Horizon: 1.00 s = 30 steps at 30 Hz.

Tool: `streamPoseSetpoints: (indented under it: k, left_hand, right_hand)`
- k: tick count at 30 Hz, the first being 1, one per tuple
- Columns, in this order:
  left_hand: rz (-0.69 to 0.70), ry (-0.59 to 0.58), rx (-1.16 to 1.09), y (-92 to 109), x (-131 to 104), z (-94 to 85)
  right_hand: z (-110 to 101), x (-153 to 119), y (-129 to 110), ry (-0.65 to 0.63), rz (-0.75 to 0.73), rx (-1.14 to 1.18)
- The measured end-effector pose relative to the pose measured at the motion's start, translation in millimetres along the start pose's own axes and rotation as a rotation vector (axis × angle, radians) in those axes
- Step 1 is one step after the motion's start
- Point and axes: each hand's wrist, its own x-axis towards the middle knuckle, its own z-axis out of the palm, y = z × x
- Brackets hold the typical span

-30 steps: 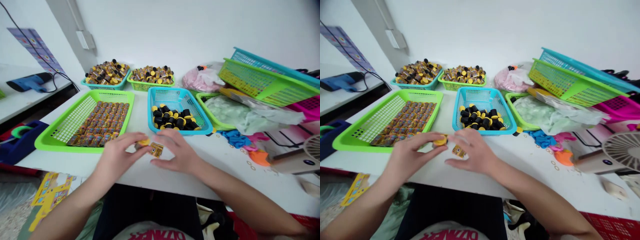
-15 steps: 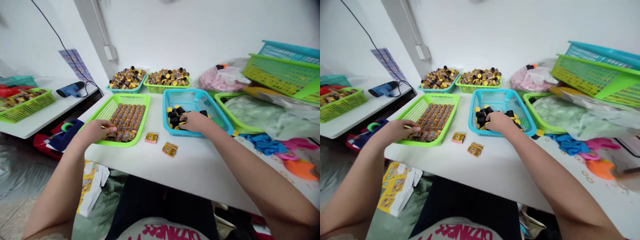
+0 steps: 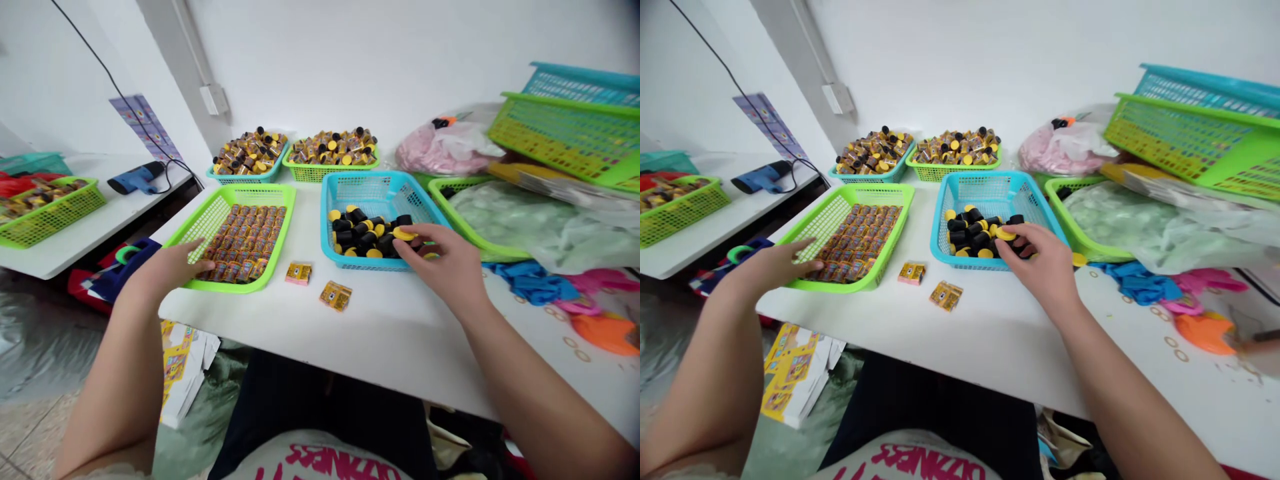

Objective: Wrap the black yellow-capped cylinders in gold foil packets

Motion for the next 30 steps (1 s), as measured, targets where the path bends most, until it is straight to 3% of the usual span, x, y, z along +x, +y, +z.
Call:
streamPoseSetpoints:
  k: [2,4,6,7,10,13,18,25,30]
  left_hand:
    - [0.058,0.264,0.042,28,-20,0.2]
    - [0.256,0.462,-0.033,68,-41,9.3]
    - [0.722,0.301,-0.062,110,-58,29.9]
    - [0.909,0.131,-0.002,128,-64,43.5]
    - [1.081,-0.052,0.143,167,-67,84.6]
    - [1.139,-0.155,0.366,179,-61,106.5]
    - [1.194,-0.223,0.388,177,-61,99.2]
    - [0.749,-0.4,0.01,176,-55,81.4]
    - [0.79,-0.211,-0.506,188,-36,62.0]
  right_hand:
    - [0,-2,2,0.043,0.001,0.052]
    - [2,-4,3,0.09,0.004,0.095]
    - [5,-7,3,0.119,0.001,0.133]
    - [7,-9,3,0.125,-0.007,0.149]
    - [9,-13,3,0.121,-0.052,0.158]
    - [8,-15,3,0.1,-0.096,0.129]
    - [6,-15,0,0.079,-0.108,0.095]
    - [3,-17,-6,0.092,-0.168,0.082]
    - [4,-22,-12,0.067,-0.134,0.214]
